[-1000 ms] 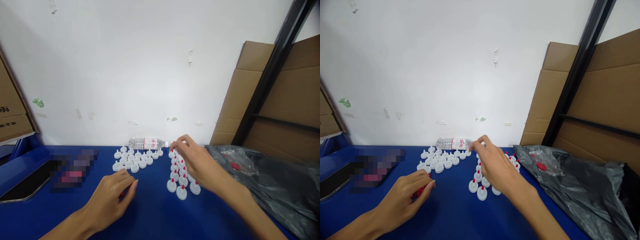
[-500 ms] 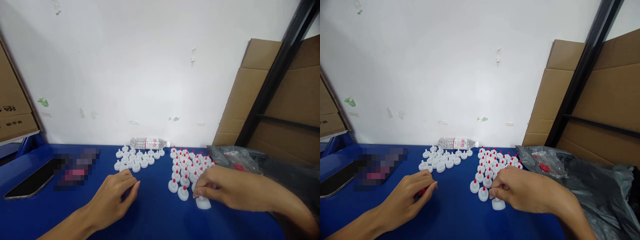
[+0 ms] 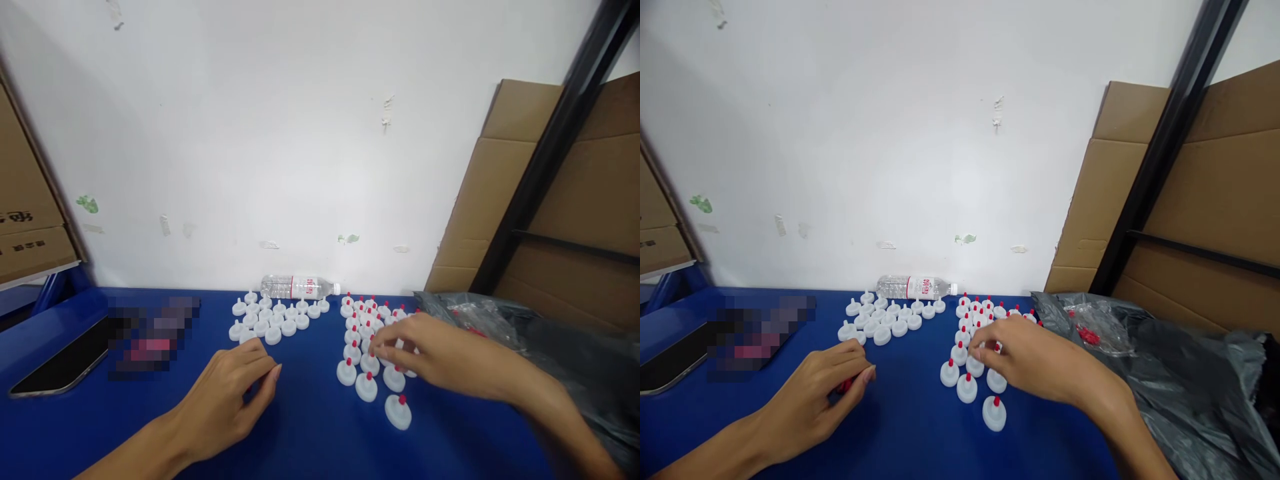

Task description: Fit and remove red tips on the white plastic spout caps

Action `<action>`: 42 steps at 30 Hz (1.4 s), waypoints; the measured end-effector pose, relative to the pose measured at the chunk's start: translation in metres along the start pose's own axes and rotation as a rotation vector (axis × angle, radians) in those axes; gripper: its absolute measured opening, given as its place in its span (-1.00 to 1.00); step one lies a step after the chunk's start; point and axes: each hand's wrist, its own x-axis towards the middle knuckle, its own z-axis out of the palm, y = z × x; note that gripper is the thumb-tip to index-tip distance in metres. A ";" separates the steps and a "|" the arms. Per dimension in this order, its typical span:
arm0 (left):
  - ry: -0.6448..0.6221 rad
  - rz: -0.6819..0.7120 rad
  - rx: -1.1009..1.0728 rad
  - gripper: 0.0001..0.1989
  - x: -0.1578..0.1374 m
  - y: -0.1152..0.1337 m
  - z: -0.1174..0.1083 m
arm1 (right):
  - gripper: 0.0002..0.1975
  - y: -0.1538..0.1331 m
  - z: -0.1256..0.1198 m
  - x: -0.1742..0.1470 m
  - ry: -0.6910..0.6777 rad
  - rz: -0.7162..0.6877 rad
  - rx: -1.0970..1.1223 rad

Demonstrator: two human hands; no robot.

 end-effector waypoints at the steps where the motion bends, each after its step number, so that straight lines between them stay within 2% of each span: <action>1: 0.001 0.003 0.000 -0.63 0.000 0.000 0.000 | -0.70 -0.001 0.000 0.003 0.047 0.026 0.001; 5: 0.021 0.017 0.005 -0.62 0.000 0.002 -0.001 | -0.66 -0.008 0.004 0.018 0.187 0.134 -0.002; 7: 0.042 0.018 0.015 -0.62 0.000 0.003 -0.002 | -0.64 -0.013 0.006 0.029 0.213 0.090 -0.037; 11: 0.090 -0.041 0.050 -0.72 0.002 0.001 -0.005 | -0.67 -0.025 0.007 0.067 0.204 -0.020 -0.192; 14: 0.114 -0.119 0.093 -0.80 0.006 -0.005 -0.010 | -0.75 -0.027 0.010 0.102 0.161 0.031 -0.277; 17: 0.055 -0.136 0.184 -0.83 0.008 -0.010 -0.015 | -0.70 -0.024 0.018 0.128 0.106 0.106 -0.344; 20: -0.014 -0.159 0.277 -0.85 0.007 -0.010 -0.017 | -0.66 -0.017 0.029 0.141 0.048 0.122 -0.361; 25: -0.082 -0.214 0.303 -0.89 0.002 -0.005 -0.012 | -0.66 -0.008 0.038 0.144 -0.044 0.097 -0.322; 31: -0.128 -0.194 0.308 -0.90 -0.001 -0.007 -0.002 | -0.67 0.000 0.037 0.145 -0.084 0.038 -0.228; 34: -0.179 -0.172 0.292 -0.87 -0.001 -0.012 0.001 | -0.67 0.002 0.026 0.143 -0.024 0.011 -0.194; 37: -0.201 -0.142 0.282 -0.83 -0.001 -0.017 0.006 | -0.48 -0.001 0.008 0.135 0.054 -0.052 -0.152; 42: -0.159 -0.093 0.260 -0.85 -0.001 -0.020 0.011 | -0.57 -0.021 -0.021 0.111 0.128 -0.163 -0.059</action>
